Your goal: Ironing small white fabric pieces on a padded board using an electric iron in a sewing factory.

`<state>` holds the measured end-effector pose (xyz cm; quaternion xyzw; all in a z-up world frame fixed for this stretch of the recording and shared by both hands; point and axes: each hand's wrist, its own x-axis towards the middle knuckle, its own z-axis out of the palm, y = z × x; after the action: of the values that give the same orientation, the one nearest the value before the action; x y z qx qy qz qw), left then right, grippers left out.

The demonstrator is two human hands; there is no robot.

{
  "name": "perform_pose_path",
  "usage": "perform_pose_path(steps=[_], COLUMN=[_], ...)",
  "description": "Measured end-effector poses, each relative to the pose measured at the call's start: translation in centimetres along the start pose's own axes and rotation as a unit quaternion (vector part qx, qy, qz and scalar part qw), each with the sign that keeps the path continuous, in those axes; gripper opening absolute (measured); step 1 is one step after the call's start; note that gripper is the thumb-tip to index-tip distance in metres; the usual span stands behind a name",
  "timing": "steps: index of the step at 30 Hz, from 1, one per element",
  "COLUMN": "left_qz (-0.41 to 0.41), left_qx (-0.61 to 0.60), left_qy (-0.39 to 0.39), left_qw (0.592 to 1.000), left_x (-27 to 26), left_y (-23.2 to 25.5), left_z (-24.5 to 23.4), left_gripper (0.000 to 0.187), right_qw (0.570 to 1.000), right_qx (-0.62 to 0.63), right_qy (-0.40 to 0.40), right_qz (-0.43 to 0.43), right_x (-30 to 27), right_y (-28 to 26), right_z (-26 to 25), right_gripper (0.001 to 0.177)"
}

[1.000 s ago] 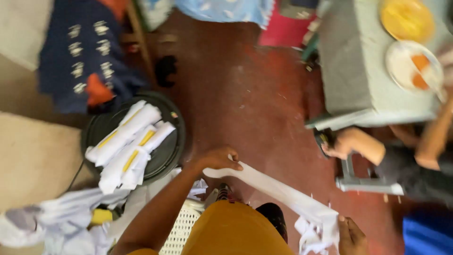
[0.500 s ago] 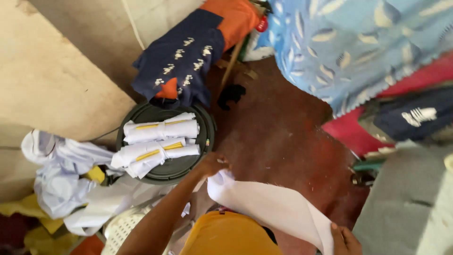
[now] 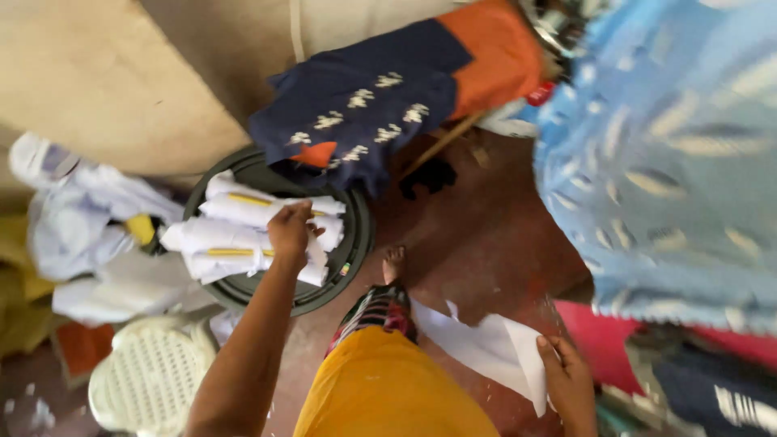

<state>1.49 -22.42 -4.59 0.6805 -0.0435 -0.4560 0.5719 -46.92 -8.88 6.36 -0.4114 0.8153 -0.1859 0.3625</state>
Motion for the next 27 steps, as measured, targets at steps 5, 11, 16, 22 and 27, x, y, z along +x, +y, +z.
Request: perform_pose_path(steps=[5, 11, 16, 22, 27], left_qz=[-0.018, -0.037, -0.100, -0.039, 0.004], left_qx=[-0.032, 0.009, -0.040, 0.030, 0.007], left_qy=[0.173, 0.290, 0.301, 0.394, 0.497], left_qw=[0.984, 0.956, 0.947, 0.918, 0.868], left_x=[2.1, 7.0, 7.3, 13.2, 12.6], left_y=[4.9, 5.8, 8.9, 3.7, 3.9], left_z=[4.5, 8.1, 10.7, 10.3, 9.3], left_gripper=[0.042, 0.109, 0.116, 0.083, 0.040], right_qw=[0.997, 0.988, 0.958, 0.930, 0.877], right_qx=[-0.010, -0.074, -0.162, -0.163, -0.189], right_qy=[-0.043, -0.086, -0.120, -0.194, -0.247], right_qz=[-0.061, -0.102, -0.206, -0.267, -0.367], right_x=[10.3, 18.9, 27.1, 33.1, 38.8], right_y=[-3.4, -15.0, -22.0, -31.4, -38.4], right_z=[-1.2, -2.4, -1.0, -0.6, -1.3], right_gripper=[0.028, 0.034, 0.030, 0.026, 0.027])
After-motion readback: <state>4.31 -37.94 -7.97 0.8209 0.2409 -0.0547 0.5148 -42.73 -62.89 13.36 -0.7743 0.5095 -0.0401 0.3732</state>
